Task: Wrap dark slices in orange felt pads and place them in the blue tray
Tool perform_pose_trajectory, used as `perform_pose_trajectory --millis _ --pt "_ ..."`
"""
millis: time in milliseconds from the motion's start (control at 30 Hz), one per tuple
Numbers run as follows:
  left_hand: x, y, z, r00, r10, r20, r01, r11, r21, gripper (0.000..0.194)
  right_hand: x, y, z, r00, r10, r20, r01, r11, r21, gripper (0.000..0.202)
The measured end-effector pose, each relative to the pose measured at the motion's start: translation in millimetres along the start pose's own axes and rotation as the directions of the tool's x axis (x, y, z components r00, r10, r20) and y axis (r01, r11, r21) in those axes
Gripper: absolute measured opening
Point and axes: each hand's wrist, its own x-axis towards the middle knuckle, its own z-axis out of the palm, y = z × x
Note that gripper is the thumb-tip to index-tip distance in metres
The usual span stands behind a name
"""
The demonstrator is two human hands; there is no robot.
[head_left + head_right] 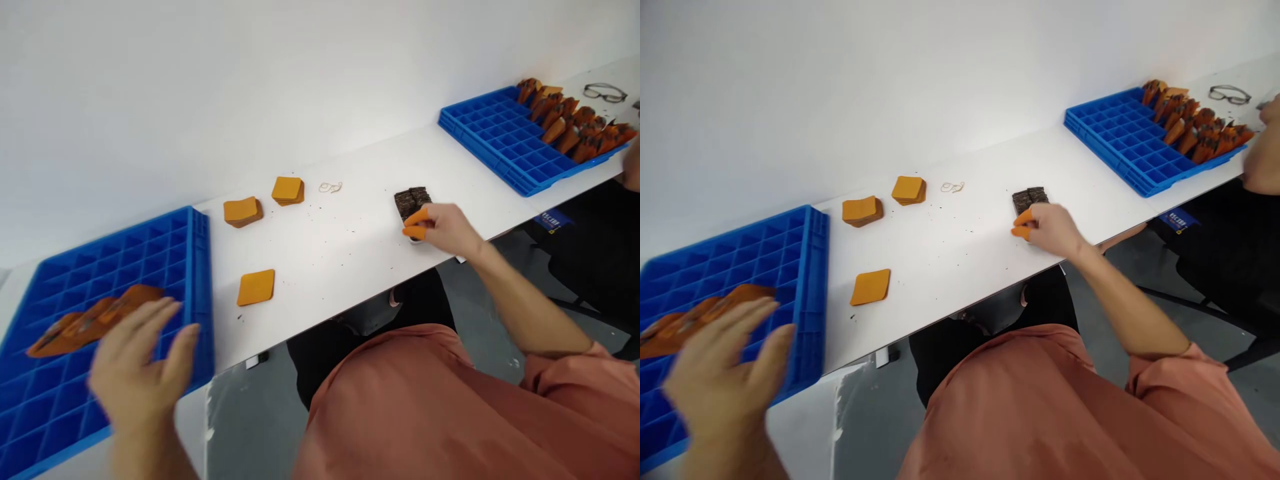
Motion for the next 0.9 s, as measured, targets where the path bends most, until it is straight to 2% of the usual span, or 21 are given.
perform_pose_trajectory --millis 33,67,133,200,267,333,467,567,667,767,833,900 --pt "-5.7 22.8 13.0 0.994 0.035 -0.099 -0.041 0.997 -0.067 0.078 16.5 7.2 -18.3 0.992 0.090 0.088 -0.081 0.991 -0.102 0.016" --pt "-9.7 42.8 26.6 0.988 0.050 -0.144 -0.067 0.991 -0.113 0.069 32.1 13.2 -31.6 0.972 0.162 0.168 -0.129 0.973 -0.190 0.018" --pt "-13.6 71.6 52.1 0.992 0.006 -0.126 -0.026 0.987 -0.159 0.051 58.2 21.0 -43.1 0.938 0.226 0.264 -0.137 0.938 -0.319 0.025" --pt "-13.7 84.7 69.7 0.997 -0.041 -0.068 0.030 0.987 -0.156 0.041 75.6 24.7 -40.0 0.910 0.239 0.340 -0.097 0.917 -0.386 0.030" --pt "-13.1 86.5 76.9 0.998 -0.044 -0.036 0.038 0.989 -0.141 0.038 85.7 27.1 -31.0 0.886 0.239 0.398 -0.064 0.912 -0.406 0.029" --pt "-13.8 83.2 75.7 0.999 -0.029 -0.019 0.027 0.992 -0.126 0.037 91.7 30.4 -23.3 0.874 0.232 0.427 -0.044 0.913 -0.405 0.028" --pt "-18.9 77.8 67.0 0.999 -0.036 0.004 0.036 0.993 -0.108 0.037 98.3 36.1 -19.1 0.877 0.204 0.436 -0.007 0.911 -0.413 0.037" --pt "-24.0 78.6 65.6 1.000 -0.026 0.002 0.026 0.992 -0.122 0.037 98.2 31.7 -21.5 0.878 0.227 0.420 -0.028 0.903 -0.429 0.026" --pt "-28.0 81.2 65.6 0.999 -0.033 0.008 0.033 0.990 -0.134 0.037 94.7 21.9 -25.3 0.888 0.268 0.372 -0.087 0.895 -0.438 0.018" --pt "-25.2 81.0 62.6 0.998 -0.069 0.000 0.068 0.989 -0.133 0.039 91.7 17.4 -31.4 0.923 0.269 0.273 -0.122 0.882 -0.456 0.018" --pt "-16.6 75.7 60.6 0.995 -0.103 -0.008 0.102 0.991 -0.087 0.041 90.0 19.6 -37.8 0.949 0.239 0.207 -0.127 0.889 -0.440 0.021" --pt "-2.7 64.7 61.4 0.995 -0.092 0.026 0.092 0.996 -0.009 0.046 86.4 23.4 -45.1 0.970 0.191 0.149 -0.125 0.920 -0.371 0.025"
